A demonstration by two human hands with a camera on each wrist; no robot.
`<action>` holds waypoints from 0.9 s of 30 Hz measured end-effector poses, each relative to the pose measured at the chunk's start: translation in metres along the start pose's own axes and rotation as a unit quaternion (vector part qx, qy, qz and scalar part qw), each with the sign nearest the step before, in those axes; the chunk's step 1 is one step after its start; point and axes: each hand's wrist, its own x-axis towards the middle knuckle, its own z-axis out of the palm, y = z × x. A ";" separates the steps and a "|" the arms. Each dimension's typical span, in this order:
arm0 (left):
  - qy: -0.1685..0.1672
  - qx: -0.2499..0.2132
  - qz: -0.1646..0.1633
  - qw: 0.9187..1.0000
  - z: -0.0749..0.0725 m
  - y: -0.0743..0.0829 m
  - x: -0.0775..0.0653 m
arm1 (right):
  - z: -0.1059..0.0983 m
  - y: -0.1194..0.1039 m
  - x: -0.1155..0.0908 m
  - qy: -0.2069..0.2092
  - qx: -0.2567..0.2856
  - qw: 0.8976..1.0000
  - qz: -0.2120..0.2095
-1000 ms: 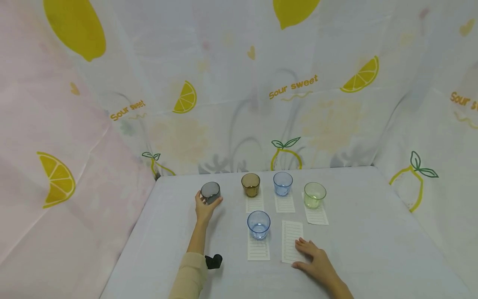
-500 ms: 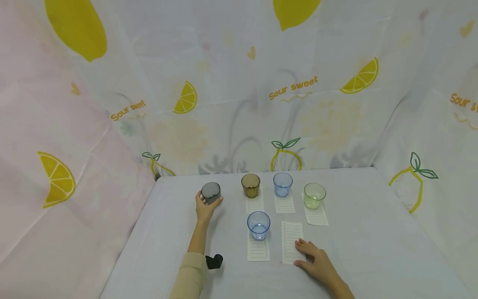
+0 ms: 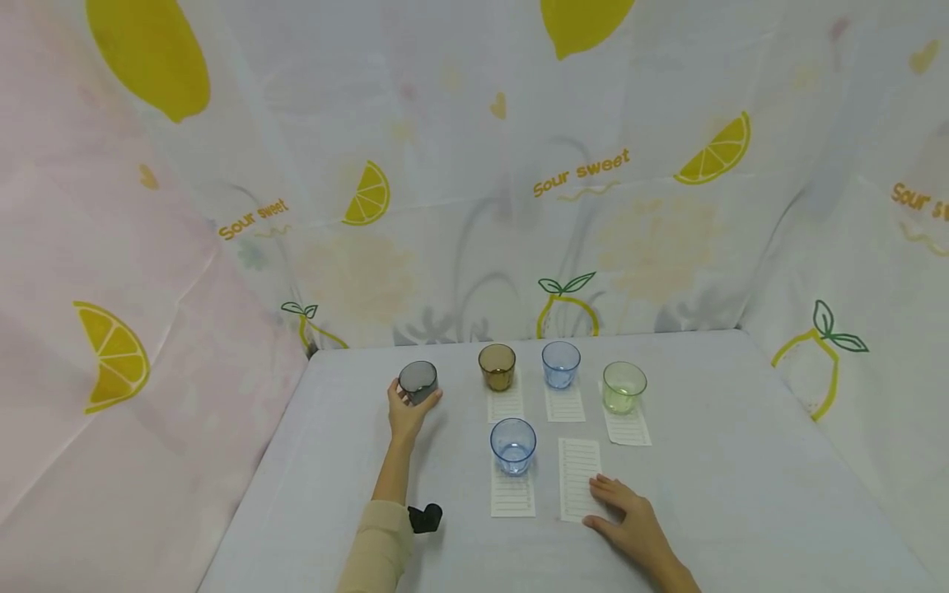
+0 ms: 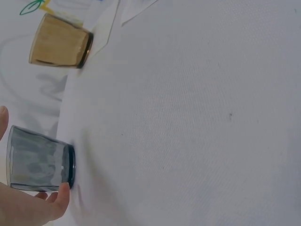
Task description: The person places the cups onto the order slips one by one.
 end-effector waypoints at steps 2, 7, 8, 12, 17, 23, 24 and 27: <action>0.000 0.001 -0.009 1.000 0.000 0.003 -0.001 | 0.000 0.000 0.000 -0.002 -0.003 1.000 0.000; 0.002 0.003 -0.019 1.000 0.002 0.004 0.000 | -0.001 0.000 0.000 -0.007 -0.010 1.000 0.006; 0.005 0.003 -0.016 1.000 0.003 0.004 0.001 | -0.001 0.000 0.000 -0.008 -0.010 1.000 0.009; 0.016 0.001 -0.012 1.000 0.005 0.001 0.004 | 0.000 -0.001 0.000 -0.009 -0.009 1.000 0.016; 0.034 -0.001 -0.014 0.999 0.007 -0.001 0.007 | 0.000 -0.001 0.001 -0.011 -0.013 1.000 0.020; 0.042 -0.004 -0.013 0.999 0.007 -0.001 0.010 | 0.000 -0.002 0.001 -0.012 -0.014 0.999 0.029; 0.042 -0.006 -0.012 0.999 0.007 -0.001 0.011 | 0.000 -0.002 0.001 -0.012 -0.014 0.999 0.029; 0.043 -0.013 -0.011 0.999 0.006 -0.001 0.011 | 0.000 -0.003 0.000 -0.011 -0.016 0.999 0.026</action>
